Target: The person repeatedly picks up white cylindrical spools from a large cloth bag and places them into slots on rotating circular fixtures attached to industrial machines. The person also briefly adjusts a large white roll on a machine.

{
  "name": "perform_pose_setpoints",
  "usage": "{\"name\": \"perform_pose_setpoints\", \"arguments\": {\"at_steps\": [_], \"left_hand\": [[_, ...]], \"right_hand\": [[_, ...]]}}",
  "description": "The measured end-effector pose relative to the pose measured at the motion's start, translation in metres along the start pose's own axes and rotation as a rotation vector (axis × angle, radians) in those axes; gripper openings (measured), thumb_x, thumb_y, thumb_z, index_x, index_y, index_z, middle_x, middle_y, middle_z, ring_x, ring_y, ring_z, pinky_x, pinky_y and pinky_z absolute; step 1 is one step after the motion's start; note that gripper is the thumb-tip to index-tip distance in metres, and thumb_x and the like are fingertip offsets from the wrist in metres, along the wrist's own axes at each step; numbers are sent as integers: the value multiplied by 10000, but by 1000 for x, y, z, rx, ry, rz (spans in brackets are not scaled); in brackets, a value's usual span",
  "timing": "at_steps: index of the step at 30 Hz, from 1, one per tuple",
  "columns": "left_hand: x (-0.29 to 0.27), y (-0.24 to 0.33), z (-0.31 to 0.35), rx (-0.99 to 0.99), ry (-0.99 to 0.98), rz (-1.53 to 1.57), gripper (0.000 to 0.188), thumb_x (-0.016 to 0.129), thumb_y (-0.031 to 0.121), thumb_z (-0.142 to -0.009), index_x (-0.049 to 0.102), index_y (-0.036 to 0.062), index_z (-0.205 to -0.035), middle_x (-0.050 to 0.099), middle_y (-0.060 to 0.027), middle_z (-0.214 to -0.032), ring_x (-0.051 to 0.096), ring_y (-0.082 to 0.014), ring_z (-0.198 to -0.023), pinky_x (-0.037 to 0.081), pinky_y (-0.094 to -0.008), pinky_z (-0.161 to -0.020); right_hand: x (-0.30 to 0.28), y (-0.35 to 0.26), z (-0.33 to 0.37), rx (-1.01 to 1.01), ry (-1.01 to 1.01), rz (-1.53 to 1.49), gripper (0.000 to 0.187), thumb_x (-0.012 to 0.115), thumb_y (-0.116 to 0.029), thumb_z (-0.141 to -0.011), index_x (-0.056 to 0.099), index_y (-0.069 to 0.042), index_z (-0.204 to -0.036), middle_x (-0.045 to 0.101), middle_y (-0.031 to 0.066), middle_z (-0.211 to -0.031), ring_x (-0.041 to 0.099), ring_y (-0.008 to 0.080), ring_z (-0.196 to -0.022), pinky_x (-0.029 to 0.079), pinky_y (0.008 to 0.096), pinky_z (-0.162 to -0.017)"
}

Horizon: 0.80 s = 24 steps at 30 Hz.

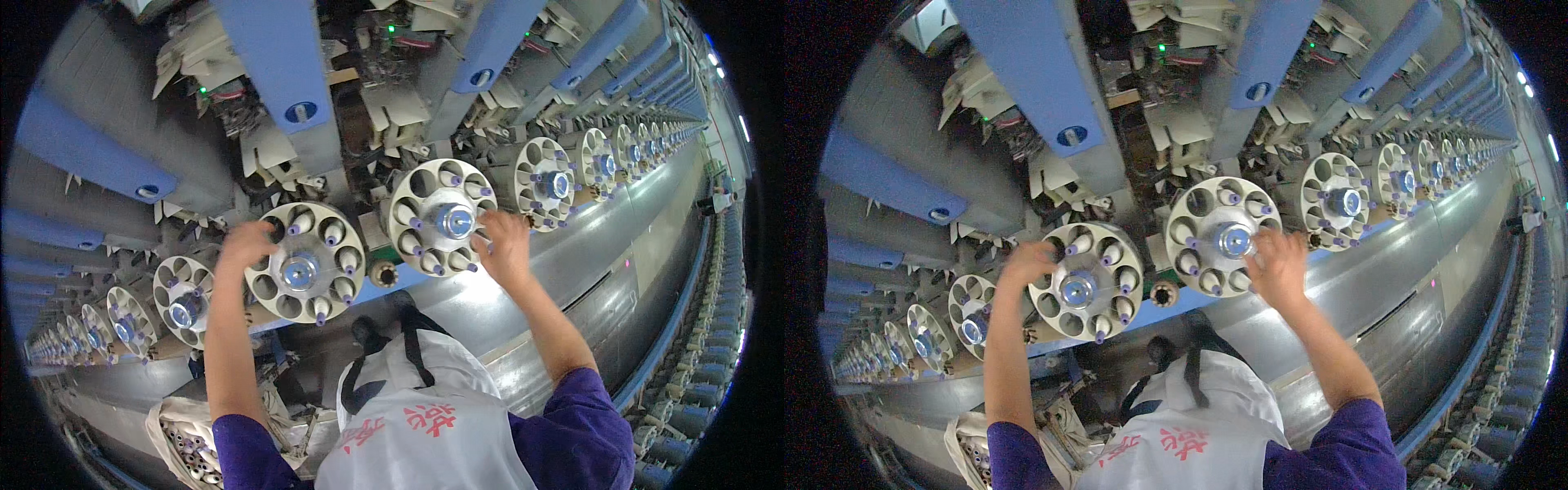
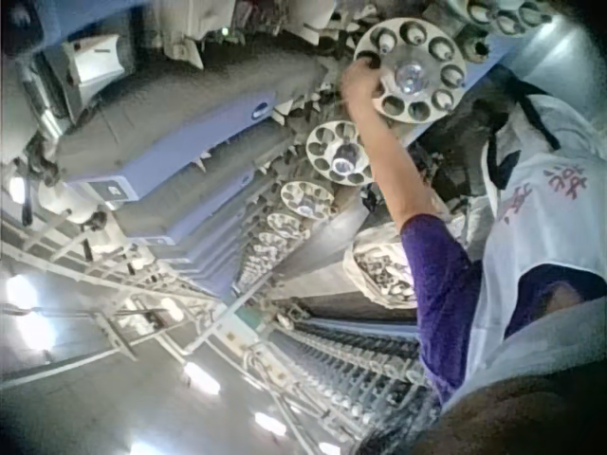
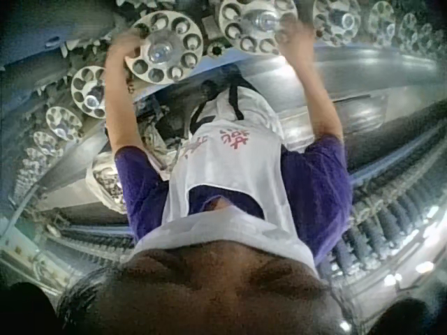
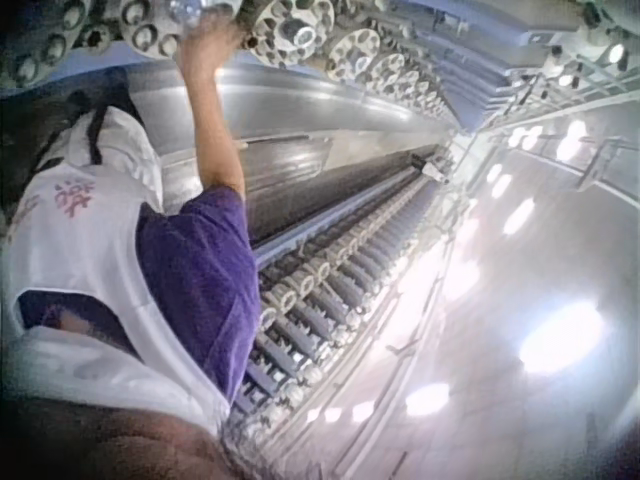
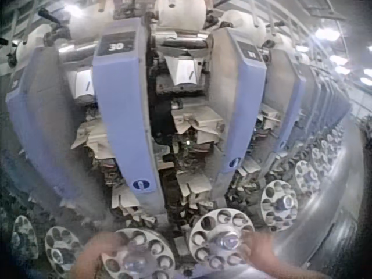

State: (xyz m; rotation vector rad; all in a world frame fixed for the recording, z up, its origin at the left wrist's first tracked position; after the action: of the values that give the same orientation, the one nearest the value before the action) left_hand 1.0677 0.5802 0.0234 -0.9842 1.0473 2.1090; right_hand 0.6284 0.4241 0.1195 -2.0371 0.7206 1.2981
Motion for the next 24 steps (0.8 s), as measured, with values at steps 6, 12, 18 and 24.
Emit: {"name": "perform_pose_setpoints", "arguments": {"at_steps": [6,12,18,24], "left_hand": [[-63,121,70,153,842,163,338,591,11,-779,649,72,-1107,675,-137,-913,660,-311,-776,517,-396,-708],[119,295,88,349,-27,686,506,636,2,-787,513,68,-1274,628,-163,-1149,598,-326,-1095,469,-367,-937],[107,255,61,175,-123,1945,287,631,154,-909,539,72,-1169,612,-132,-1192,606,-290,-1088,530,-482,-889],[137,235,69,-225,22,1918,319,571,256,-953,445,61,-1172,604,-171,-1122,639,-319,-1008,575,-508,-785]], "right_hand": [[79,-55,46,-207,-323,-45,297,678,-201,-737,611,-78,-998,631,109,-768,638,286,-706,511,417,-638],[6,-51,17,-256,-272,-776,229,642,-234,-853,645,-36,-968,666,80,-733,646,235,-635,513,346,-580],[5,36,-8,647,-295,-1090,240,617,-194,-925,667,-20,-1083,667,61,-919,606,116,-803,486,259,-692],[-13,-7,13,-55,-131,-517,432,756,-340,-757,670,-12,-1025,647,121,-968,628,272,-836,495,370,-729]]}}
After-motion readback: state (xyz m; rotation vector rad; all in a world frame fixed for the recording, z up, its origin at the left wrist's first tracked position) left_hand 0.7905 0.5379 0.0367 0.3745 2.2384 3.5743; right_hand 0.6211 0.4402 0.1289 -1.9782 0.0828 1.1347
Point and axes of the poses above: each hand's wrist, its own z-axis away from the middle knuckle, its own x-axis out of the palm, y = z × x, the point moved 9 cm from there along -z, towards the middle knuckle
